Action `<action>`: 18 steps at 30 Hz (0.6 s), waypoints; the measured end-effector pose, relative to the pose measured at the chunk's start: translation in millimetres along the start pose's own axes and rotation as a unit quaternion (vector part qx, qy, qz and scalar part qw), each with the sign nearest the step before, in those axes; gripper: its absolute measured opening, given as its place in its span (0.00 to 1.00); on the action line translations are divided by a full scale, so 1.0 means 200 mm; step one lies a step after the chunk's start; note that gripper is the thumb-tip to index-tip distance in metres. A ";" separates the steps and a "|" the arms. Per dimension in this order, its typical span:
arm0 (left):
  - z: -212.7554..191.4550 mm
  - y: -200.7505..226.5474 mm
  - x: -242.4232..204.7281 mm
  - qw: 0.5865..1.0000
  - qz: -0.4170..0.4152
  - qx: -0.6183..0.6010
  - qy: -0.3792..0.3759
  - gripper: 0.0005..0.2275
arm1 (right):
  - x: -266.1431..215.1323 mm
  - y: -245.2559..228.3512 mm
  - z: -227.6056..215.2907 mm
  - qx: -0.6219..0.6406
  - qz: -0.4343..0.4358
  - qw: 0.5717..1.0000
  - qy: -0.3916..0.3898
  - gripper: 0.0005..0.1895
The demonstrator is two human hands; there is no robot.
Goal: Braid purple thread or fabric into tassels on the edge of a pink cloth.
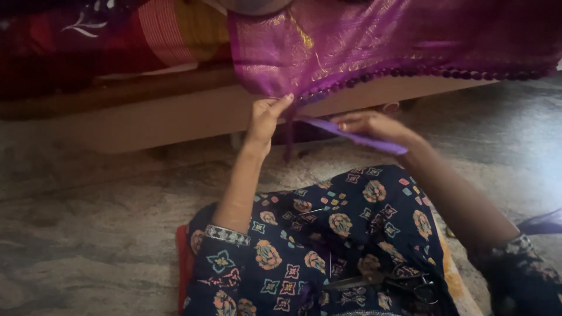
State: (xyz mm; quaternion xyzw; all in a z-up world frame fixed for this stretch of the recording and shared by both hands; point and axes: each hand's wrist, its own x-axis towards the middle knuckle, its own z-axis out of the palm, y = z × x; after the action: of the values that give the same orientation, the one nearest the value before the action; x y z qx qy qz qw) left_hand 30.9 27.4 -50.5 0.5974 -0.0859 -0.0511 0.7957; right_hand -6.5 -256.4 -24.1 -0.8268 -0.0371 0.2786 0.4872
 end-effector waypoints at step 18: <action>0.17 0.09 -0.28 0.941 0.185 0.268 0.088 0.07 | 0.16 -0.32 0.48 0.483 -0.191 0.853 0.039 0.08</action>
State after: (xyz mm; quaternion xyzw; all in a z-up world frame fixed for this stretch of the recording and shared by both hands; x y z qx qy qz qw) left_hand -30.4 11.3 -27.9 0.7642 -0.1356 0.1748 0.6059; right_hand -13.6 -136.7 -21.7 -0.4738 -0.0363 0.1302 0.8702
